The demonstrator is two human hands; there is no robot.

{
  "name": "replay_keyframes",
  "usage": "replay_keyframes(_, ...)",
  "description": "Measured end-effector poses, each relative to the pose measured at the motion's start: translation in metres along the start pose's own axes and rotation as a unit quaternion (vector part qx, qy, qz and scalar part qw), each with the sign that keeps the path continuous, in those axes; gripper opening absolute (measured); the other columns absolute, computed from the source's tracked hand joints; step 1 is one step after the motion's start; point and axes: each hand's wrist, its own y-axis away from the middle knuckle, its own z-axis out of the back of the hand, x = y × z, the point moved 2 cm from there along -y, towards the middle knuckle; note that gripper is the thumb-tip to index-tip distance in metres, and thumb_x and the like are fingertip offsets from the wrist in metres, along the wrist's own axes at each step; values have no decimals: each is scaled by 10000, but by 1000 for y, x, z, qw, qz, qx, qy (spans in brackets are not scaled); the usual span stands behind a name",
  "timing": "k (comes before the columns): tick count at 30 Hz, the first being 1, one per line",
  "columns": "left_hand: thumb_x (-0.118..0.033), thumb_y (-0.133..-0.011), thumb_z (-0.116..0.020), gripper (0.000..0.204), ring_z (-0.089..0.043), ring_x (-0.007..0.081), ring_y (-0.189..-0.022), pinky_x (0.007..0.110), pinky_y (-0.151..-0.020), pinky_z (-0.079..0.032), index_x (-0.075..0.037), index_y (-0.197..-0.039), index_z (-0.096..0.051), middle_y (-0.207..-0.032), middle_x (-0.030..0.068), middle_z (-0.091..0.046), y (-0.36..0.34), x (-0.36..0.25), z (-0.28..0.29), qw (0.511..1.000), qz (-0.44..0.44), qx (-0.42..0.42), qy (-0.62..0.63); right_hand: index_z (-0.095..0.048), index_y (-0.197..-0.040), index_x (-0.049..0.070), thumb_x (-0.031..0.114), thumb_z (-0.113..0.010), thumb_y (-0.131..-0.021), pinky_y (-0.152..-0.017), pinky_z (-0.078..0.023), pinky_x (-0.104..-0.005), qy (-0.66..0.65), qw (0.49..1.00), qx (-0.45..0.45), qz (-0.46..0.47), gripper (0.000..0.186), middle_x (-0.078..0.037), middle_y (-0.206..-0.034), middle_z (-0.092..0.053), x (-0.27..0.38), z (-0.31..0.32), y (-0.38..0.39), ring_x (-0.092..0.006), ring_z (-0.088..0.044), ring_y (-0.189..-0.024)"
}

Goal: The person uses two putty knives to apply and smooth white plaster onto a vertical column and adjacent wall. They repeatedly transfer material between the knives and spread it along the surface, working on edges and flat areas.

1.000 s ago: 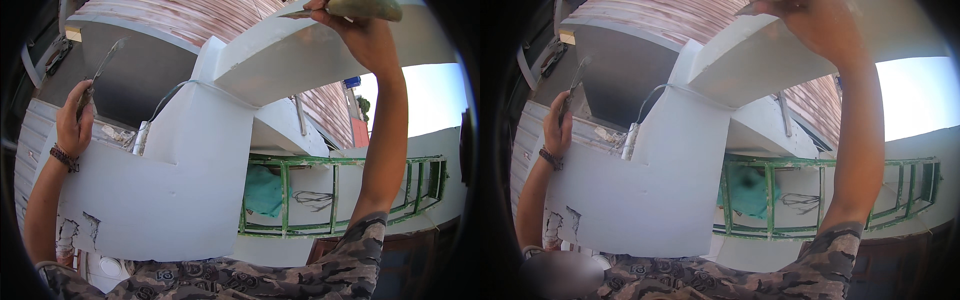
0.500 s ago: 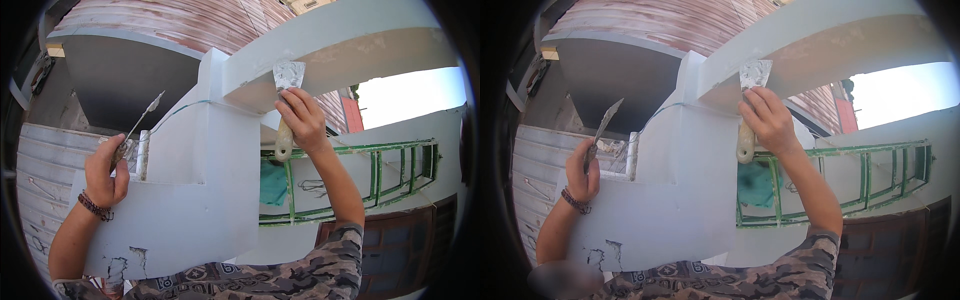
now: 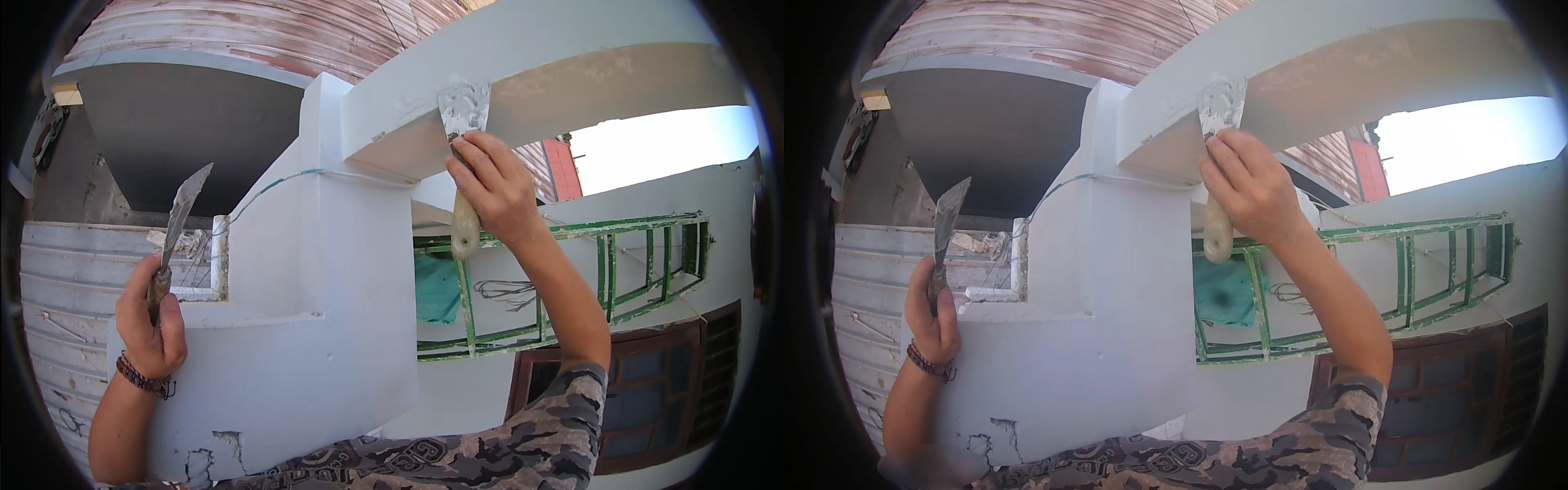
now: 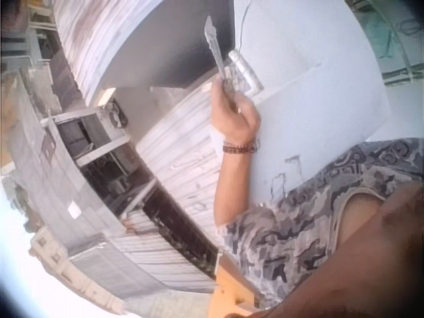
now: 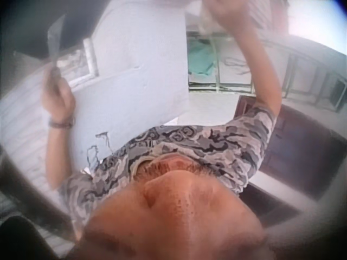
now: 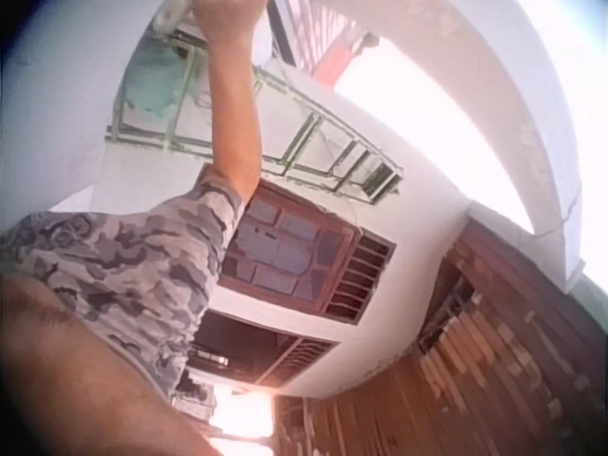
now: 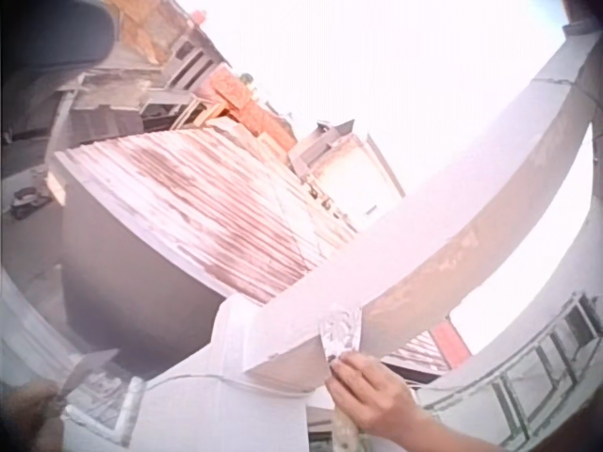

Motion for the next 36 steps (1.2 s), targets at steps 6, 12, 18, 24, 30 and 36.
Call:
replay_keyframes(6,28,-834,-472,427,-611,219,-776,300,-718,-493,119,-1251,-449,-1010,205,-621,4,5,-2,999,8,-27,19,-606,-849,-23,71,-636,-631,-794,-538,-394,-23,999,36,-16,239,-149,-963,-619,17,14,1,-293,-603,-951)
replay_keyframes(12,35,-826,-465,434,-607,217,-766,302,-722,-491,91,-1256,-454,-995,198,-622,-5,-4,-2,1000,20,3,24,-611,-868,33,51,-637,-664,-747,-526,-367,-63,997,17,-50,206,-104,-929,-629,7,35,-34,-275,-608,-937)
replay_keyframes(18,16,-843,-465,424,-607,206,-769,283,-721,-484,74,-1263,-470,-1013,186,-622,-11,-6,-5,1000,-3,-19,5,-669,-870,39,4,-591,-737,-688,-532,-373,-13,990,114,-78,158,-116,-877,-676,-32,34,-101,-274,-658,-872)
replay_keyframes(24,-36,-897,-470,398,-597,161,-841,277,-769,-480,40,-1288,-474,-1056,158,-615,-10,1,-8,998,33,-53,6,-637,-847,-3,67,-633,-758,-693,-493,-431,-56,964,206,-156,113,-213,-752,-642,-35,42,-153,-386,-625,-736)
replay_keyframes(30,-83,-923,-476,381,-582,151,-829,270,-786,-467,1,-1295,-483,-1005,126,-617,-3,6,-5,997,58,-56,7,-649,-838,2,72,-606,-765,-683,-504,-429,1,961,188,-202,110,-193,-743,-655,-27,36,-151,-365,-641,-734)
replay_keyframes(36,-135,-936,-464,377,-562,137,-794,268,-760,-457,-24,-1296,-492,-963,120,-616,-3,7,-5,993,81,-80,12,-651,-829,50,141,-630,-761,-687,-521,-442,150,960,196,-129,115,-167,-706,-650,-12,-2,-131,-345,-662,-737)
